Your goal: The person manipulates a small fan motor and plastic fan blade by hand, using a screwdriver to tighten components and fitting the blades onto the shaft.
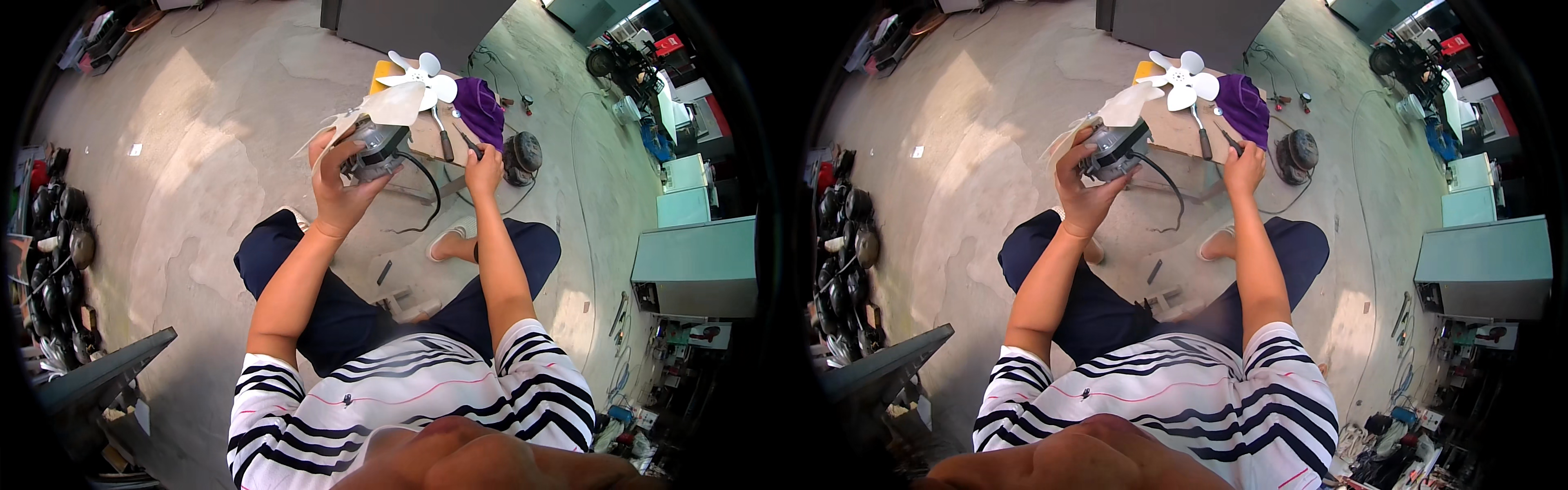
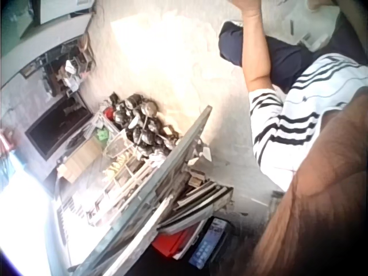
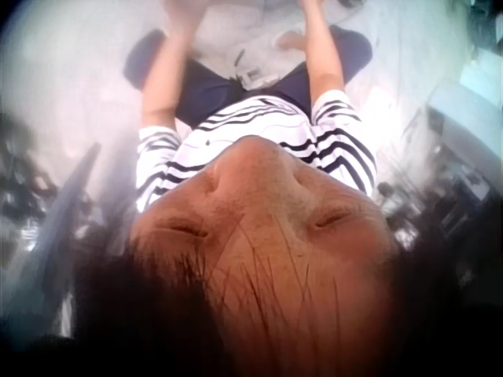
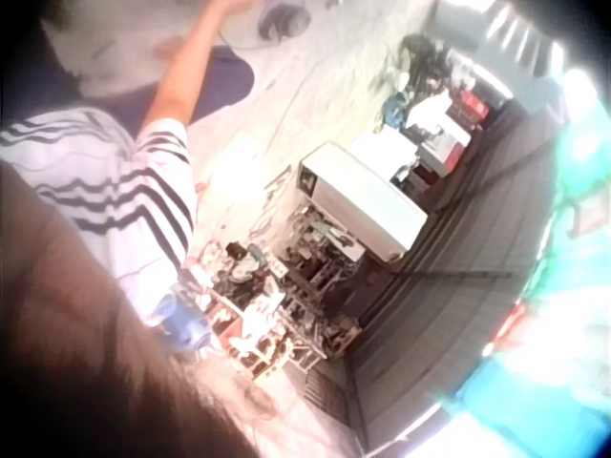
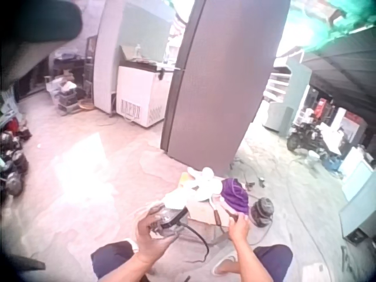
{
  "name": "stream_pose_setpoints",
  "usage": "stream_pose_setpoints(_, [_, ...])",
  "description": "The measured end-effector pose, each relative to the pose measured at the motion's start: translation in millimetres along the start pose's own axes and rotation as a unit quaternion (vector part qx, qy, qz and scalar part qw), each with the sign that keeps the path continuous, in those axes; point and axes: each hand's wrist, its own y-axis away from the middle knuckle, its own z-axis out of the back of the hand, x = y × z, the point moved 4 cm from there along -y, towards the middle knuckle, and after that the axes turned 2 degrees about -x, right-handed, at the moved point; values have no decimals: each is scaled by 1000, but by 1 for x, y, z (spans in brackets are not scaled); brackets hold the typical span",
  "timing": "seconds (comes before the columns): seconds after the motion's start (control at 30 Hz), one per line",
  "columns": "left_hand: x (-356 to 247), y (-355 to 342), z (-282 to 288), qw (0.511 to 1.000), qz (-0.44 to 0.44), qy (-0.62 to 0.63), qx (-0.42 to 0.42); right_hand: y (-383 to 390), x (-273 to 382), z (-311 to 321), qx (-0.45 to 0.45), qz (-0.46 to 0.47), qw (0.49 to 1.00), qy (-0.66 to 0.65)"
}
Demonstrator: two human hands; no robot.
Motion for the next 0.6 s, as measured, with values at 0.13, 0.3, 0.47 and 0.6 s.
stream_pose_setpoints(0.13, [5, -15, 10, 997, 49, -14, -54, -2, 20, 14, -54, 37, 998, -11])
stream_pose_setpoints(0.3, [-1, -26, 19, 993, 65, -81, -57, -17, 56, -1, 62, 50, 985, -152])
stream_pose_setpoints(0.47, [9, -20, 15, 989, 136, -59, -8, -32, 92, -20, 146, 91, 985, -5])
stream_pose_setpoints(0.6, [6, -23, 10, 990, 126, -70, -8, -39, 94, -34, 163, 94, 980, 63])
